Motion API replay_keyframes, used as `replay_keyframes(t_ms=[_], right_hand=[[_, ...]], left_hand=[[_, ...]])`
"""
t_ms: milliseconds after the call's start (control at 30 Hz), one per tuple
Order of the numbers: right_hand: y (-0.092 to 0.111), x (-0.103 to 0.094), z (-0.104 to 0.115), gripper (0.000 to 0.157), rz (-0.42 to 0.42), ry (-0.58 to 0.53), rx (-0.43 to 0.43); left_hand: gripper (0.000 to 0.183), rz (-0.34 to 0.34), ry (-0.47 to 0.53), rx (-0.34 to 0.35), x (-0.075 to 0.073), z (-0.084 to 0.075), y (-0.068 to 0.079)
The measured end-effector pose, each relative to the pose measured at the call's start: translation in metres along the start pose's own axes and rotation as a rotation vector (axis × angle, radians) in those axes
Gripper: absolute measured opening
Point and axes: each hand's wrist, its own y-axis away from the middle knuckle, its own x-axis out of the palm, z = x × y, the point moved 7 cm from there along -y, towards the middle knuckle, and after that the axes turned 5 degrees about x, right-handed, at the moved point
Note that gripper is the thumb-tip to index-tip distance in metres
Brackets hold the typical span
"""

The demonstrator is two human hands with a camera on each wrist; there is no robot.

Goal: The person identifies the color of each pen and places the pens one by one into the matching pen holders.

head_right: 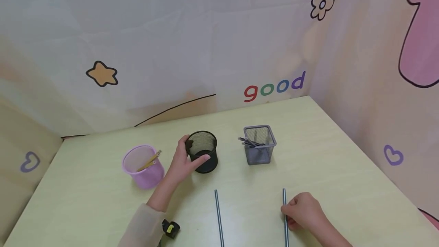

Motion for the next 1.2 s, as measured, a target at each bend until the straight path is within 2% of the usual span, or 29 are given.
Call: replay_keyframes(t_ms=[200, 467, 633, 867, 1033, 1200], right_hand=[[-0.001, -0.001, 0.0, 0.01, 0.009, -0.021, 0.001], [0.001, -0.005, -0.001, 0.009, -0.02, 0.0, -0.002], [0.005, -0.007, 0.001, 0.011, -0.024, -0.05, -0.022], [0.012, -0.012, 0.009, 0.024, -0.038, -0.107, -0.073], [0.02, -0.018, 0.016, 0.038, -0.066, -0.074, -0.124], [0.028, -0.024, 0.026, 0.037, -0.113, -0.081, -0.168]], left_hand=[[0.096, 0.006, 0.018, -0.009, -0.001, -0.002, 0.001], [0.094, -0.001, 0.02, 0.015, 0.001, -0.003, 0.001], [0.094, -0.005, 0.026, 0.03, 0.0, -0.002, 0.001], [0.093, -0.012, 0.025, 0.02, 0.0, -0.001, 0.002], [0.093, -0.025, 0.029, 0.022, 0.001, -0.001, 0.002], [0.094, -0.045, 0.015, 0.007, 0.002, -0.002, 0.002]])
